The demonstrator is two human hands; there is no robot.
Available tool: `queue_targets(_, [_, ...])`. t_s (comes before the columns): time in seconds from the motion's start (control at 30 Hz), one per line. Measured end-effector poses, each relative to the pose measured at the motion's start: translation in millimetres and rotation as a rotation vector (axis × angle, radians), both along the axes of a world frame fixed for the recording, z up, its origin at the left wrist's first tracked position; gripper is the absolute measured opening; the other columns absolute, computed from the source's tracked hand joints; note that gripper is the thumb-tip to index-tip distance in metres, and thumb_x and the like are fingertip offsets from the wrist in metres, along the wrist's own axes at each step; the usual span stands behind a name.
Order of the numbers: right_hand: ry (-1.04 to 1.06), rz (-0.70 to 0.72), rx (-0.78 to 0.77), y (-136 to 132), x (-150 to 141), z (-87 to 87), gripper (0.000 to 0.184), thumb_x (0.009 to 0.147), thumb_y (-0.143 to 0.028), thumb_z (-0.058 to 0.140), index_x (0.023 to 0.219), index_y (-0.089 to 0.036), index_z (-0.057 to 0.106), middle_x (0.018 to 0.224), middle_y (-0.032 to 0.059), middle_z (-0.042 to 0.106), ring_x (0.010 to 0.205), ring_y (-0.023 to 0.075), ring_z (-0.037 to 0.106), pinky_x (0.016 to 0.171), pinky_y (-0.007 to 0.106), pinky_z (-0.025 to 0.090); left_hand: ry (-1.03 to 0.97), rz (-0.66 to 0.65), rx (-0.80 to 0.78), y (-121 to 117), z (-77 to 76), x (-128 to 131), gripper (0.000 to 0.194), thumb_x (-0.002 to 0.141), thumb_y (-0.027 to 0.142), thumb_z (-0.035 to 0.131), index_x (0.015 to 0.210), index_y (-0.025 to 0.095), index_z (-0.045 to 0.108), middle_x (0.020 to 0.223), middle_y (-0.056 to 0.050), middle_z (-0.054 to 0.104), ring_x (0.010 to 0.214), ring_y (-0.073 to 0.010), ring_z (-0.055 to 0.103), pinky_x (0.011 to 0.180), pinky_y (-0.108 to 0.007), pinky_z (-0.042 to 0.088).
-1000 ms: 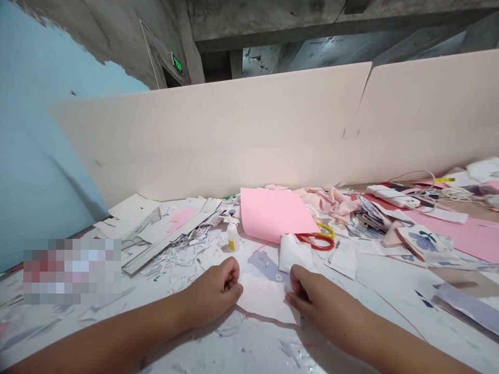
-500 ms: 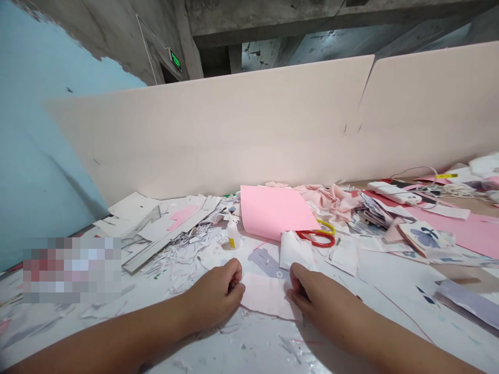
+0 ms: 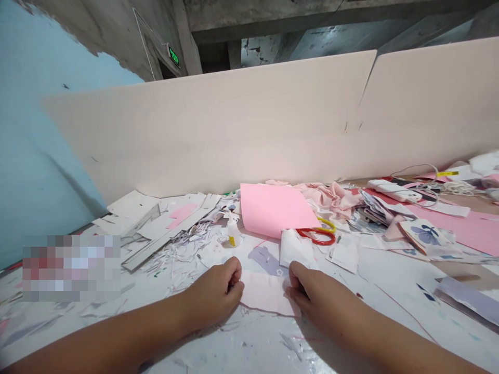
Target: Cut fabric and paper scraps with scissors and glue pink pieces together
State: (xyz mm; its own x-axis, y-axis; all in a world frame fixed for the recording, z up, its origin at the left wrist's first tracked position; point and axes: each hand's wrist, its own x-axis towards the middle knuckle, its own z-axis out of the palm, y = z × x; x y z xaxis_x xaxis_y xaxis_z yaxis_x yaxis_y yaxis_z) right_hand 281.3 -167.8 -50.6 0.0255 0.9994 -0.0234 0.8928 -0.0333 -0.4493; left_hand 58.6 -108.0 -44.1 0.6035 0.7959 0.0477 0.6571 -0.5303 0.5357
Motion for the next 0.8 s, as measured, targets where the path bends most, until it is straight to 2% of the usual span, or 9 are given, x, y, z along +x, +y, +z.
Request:
queue_targets(0.2, [-0.011, 0.015, -0.011, 0.5, 1.4, 0.3, 0.019, 0.082, -0.036, 0.040, 0.068, -0.023, 0.040, 0.056, -0.0036, 0.054, 0.051, 0.0134, 0.044, 0.047, 0.024, 0.026, 0.018, -0.006, 0.015, -0.8, 0.9, -0.5, 0.005, 0.076, 0.022, 0.036, 0.073, 0.022, 0.031, 0.056, 0.005, 0.040, 0.051, -0.0101, 0.034, 0.046, -0.024, 0.022])
queue_targets(0.4, [0.027, 0.035, 0.015, -0.6, 3.4, 9.2, 0.022, 0.085, -0.036, 0.035, 0.072, -0.023, 0.046, 0.063, -0.0012, 0.058, 0.057, 0.0151, 0.051, 0.051, 0.025, 0.030, -0.006, -0.019, 0.022, -0.4, 1.2, -0.8, 0.005, 0.077, 0.021, 0.035, 0.074, 0.022, 0.032, 0.056, 0.005, 0.041, 0.051, -0.0105, 0.034, 0.049, -0.025, 0.024])
queue_targets(0.6, [0.007, 0.019, 0.047, 2.0, 7.9, 11.6, 0.025, 0.086, -0.037, 0.033, 0.090, -0.027, 0.055, 0.077, 0.0015, 0.064, 0.069, 0.0189, 0.056, 0.058, 0.027, 0.034, -0.049, 0.035, 0.060, 1.8, 4.1, -1.5, 0.007, 0.079, 0.027, 0.037, 0.080, 0.021, 0.041, 0.056, 0.005, 0.043, 0.052, -0.0113, 0.037, 0.052, -0.025, 0.027])
queue_targets(0.7, [-0.027, -0.006, 0.048, 3.1, 9.3, 7.4, 0.026, 0.083, -0.038, 0.039, 0.096, -0.026, 0.058, 0.077, 0.0024, 0.065, 0.069, 0.0196, 0.057, 0.057, 0.027, 0.034, -0.074, 0.035, 0.133, 3.4, 5.4, -0.5, 0.013, 0.077, 0.027, 0.040, 0.084, 0.020, 0.048, 0.074, -0.001, 0.052, 0.070, -0.0157, 0.045, 0.063, -0.029, 0.034])
queue_targets(0.8, [-0.050, 0.008, 0.081, 3.5, 9.7, 3.2, 0.026, 0.077, -0.039, 0.048, 0.095, -0.025, 0.059, 0.080, 0.0031, 0.063, 0.069, 0.0193, 0.056, 0.057, 0.027, 0.034, -0.079, -0.009, 0.159, 4.6, 4.3, 1.3, 0.021, 0.074, 0.028, 0.045, 0.090, 0.018, 0.054, 0.095, -0.007, 0.052, 0.094, -0.0224, 0.042, 0.081, -0.035, 0.034])
